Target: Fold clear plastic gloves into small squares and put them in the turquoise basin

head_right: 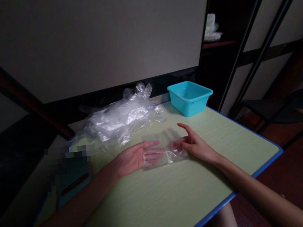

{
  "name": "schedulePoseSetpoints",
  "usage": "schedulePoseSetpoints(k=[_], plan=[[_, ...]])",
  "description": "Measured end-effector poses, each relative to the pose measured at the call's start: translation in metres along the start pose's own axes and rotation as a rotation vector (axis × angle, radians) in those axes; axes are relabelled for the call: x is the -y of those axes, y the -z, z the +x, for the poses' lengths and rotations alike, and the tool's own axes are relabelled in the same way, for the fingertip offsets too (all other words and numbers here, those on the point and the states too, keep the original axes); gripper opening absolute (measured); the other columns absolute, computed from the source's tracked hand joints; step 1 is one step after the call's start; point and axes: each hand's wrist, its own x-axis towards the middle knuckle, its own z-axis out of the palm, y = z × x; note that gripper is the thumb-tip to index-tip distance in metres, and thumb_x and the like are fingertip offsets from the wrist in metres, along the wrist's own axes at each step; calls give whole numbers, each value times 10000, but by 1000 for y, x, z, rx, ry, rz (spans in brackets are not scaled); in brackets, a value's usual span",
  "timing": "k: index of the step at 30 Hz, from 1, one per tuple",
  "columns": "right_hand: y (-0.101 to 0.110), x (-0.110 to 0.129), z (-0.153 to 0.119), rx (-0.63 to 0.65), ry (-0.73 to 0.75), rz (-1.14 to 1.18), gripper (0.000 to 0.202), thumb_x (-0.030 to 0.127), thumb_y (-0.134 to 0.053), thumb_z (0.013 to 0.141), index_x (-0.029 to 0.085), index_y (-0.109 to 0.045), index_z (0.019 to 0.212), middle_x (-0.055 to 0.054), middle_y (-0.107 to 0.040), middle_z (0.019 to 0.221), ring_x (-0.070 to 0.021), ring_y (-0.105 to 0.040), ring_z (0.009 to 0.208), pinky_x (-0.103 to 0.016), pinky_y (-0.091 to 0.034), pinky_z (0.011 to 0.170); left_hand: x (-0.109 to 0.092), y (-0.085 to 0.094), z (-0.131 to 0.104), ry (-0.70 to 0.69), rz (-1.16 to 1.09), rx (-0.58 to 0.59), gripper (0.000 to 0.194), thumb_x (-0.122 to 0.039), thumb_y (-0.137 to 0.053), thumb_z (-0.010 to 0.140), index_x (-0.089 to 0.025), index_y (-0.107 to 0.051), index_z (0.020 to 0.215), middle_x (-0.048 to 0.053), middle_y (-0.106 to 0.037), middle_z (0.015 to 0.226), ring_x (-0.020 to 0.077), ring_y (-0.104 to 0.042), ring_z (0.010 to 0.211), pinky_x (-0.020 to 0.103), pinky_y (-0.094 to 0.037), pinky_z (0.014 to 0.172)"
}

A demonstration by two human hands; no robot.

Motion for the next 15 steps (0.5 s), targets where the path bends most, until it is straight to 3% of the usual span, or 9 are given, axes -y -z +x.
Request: schedulePoseSetpoints(k=[6, 11, 15], plan=[[1, -2, 2, -96, 39, -150, 725, 258, -590, 706, 172, -163, 1287, -100, -671, 843, -216, -618, 795, -376, -463, 724, -1, -4, -1, -212, 204, -225, 178, -117, -536, 767, -79, -551, 940, 144, -652, 933, 210, -611, 885, 346, -408, 856], [2, -4, 3, -119, 28, -233, 747, 280, -601, 685, 171, -174, 1287, -88, -660, 814, -228, -611, 797, -357, -472, 669, 2, -7, 0, -353, 404, -471, 432, -96, -621, 689, -97, -465, 1092, 91, -655, 857, 188, -625, 783, 320, -457, 754], [5, -8, 4, -175, 29, -296, 716, 297, -602, 668, 166, -224, 1263, -45, -621, 754, -185, -585, 659, -300, -455, 560, 3, -7, 4, -451, 595, -576, 546, -74, -596, 662, -78, -390, 1168, -7, -592, 638, 142, -591, 586, 250, -453, 566]])
